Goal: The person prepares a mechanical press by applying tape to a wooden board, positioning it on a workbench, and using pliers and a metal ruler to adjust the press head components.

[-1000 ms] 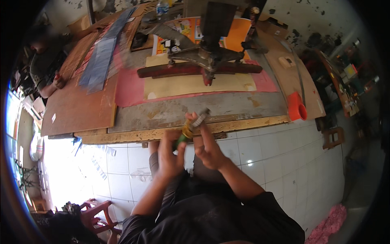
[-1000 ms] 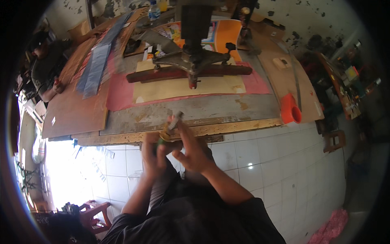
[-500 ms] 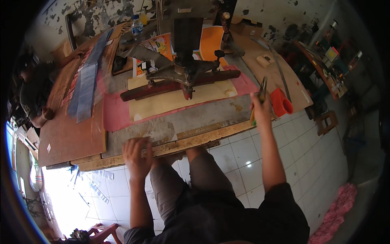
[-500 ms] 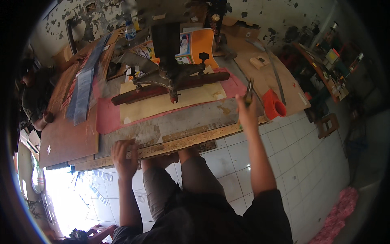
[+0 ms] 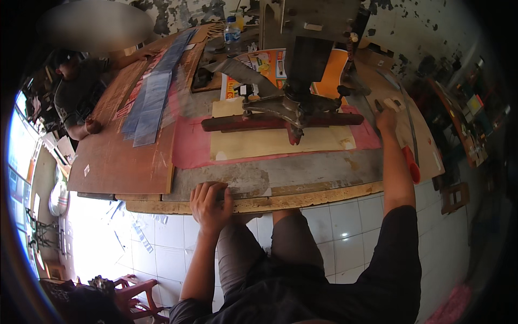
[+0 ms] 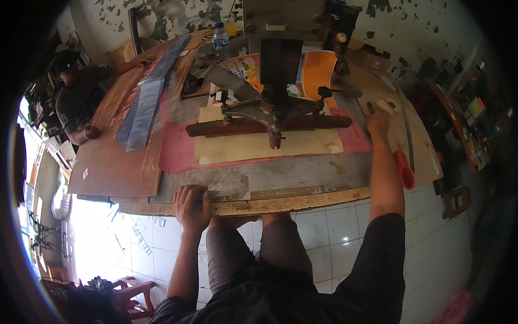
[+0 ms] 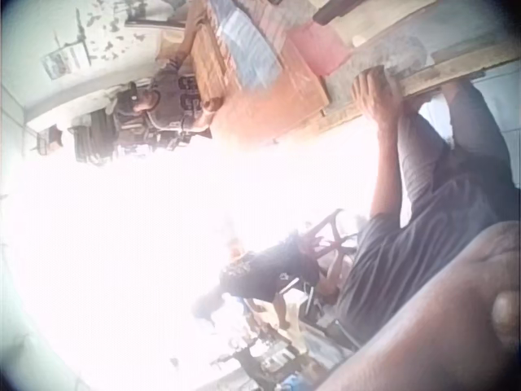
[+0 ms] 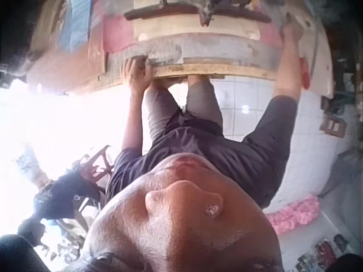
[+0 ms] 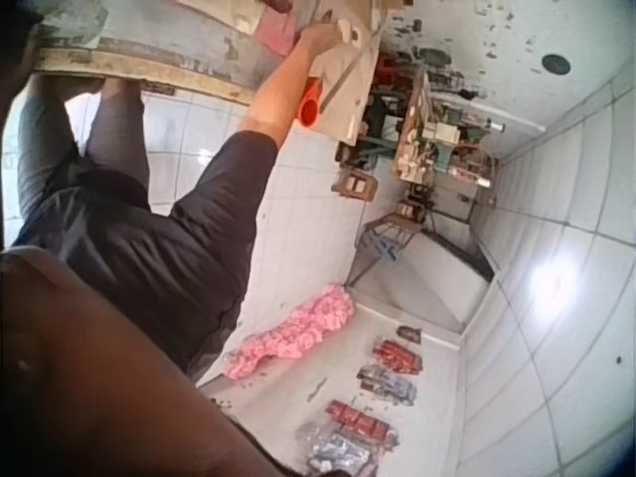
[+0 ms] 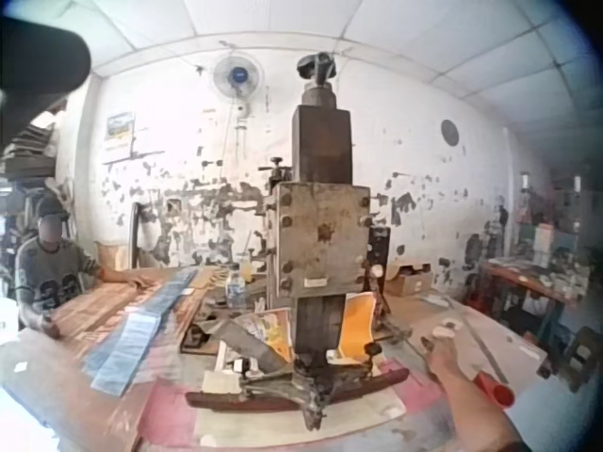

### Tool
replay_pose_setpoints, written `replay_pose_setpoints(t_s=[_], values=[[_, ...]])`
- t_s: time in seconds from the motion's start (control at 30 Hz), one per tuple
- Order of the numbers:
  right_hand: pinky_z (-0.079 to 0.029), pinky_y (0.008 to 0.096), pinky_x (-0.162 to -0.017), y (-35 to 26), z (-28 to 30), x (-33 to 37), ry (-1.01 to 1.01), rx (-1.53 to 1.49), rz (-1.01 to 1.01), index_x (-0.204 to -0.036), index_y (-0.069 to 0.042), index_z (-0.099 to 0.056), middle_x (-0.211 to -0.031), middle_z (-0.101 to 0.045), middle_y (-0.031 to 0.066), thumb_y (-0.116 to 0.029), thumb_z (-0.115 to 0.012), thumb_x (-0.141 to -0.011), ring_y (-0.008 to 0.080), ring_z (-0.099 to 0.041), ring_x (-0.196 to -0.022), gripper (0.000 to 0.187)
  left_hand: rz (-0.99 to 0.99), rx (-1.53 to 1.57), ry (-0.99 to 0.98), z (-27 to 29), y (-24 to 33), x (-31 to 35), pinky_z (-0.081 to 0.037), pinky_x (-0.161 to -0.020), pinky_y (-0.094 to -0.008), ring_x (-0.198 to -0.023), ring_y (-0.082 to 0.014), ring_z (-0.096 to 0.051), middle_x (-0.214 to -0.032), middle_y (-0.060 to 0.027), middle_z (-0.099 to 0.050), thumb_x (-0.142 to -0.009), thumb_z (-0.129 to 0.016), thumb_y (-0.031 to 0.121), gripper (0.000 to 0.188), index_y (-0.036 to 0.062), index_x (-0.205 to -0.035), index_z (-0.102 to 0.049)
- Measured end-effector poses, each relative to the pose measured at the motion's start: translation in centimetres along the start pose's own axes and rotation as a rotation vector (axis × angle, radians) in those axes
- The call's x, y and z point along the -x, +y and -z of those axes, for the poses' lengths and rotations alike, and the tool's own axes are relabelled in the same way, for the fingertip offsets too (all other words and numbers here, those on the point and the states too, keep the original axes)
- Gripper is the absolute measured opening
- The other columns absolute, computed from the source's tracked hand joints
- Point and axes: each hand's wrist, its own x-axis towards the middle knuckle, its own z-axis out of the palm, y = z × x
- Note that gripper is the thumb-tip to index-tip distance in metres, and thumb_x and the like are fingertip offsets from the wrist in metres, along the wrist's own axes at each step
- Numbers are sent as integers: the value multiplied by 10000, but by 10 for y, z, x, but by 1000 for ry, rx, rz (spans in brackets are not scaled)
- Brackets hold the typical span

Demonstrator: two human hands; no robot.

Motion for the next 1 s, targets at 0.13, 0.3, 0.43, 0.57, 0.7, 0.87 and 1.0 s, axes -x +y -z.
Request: replay_pose_setpoints(t_s=[0.13,0.3,0.43,0.57,0.7,0.87,1.0], values=[[-471,531,-1117,1,16,14,36,85,-2,-1465,-19,-611,-1454,-582,249,-439,-697,-1005,433,-561,-1357,629,14,6,5,-2,0,1,-501,-820,-448,-896,-315,-679,-926,-74,-720,-881,-727,142,80,92,-941,-712],[-362,548,-1222,-17,40,79,71,3,125,-1601,-6,-432,-1619,-425,273,-383,-687,-1022,447,-415,-1503,736,7,-7,42,-3,0,-1,-497,-783,-425,-864,-283,-669,-910,-53,-708,-862,-756,162,102,103,-939,-724],[-273,535,-1291,-49,81,214,290,-453,339,-1695,-29,-232,-1729,-289,246,-323,-566,-1100,432,-327,-1580,743,25,-1,43,-4,1,-2,-498,-805,-426,-888,-283,-671,-915,-52,-708,-864,-755,166,126,97,-966,-727],[-219,575,-1295,-20,66,318,21,-423,526,-1730,-73,-107,-1730,-342,191,-386,-393,-1158,388,-354,-1581,713,45,10,42,0,4,-4,-501,-805,-425,-893,-284,-672,-915,-52,-708,-864,-755,167,130,95,-970,-730],[-184,586,-1291,-11,53,361,107,-464,532,-1684,-69,-306,-1713,-397,144,-455,-305,-1166,368,-326,-1588,646,44,9,24,3,1,0,-513,-785,-426,-883,-288,-672,-910,-53,-708,-861,-756,158,107,96,-946,-735],[-205,651,-1241,-11,5,367,416,-494,495,-1520,-74,-562,-1637,-458,201,-474,-297,-1157,428,-378,-1520,602,28,20,36,-9,4,-1,-525,-774,-437,-880,-305,-673,-908,-64,-706,-858,-753,128,84,100,-936,-738],[-147,654,-1252,-29,-30,352,633,-586,469,-1449,-65,-587,-1571,-500,213,-499,-301,-1141,434,-374,-1503,604,32,12,22,-4,3,1,-523,-778,-455,-888,-321,-668,-920,-86,-708,-868,-738,117,77,90,-939,-731]])
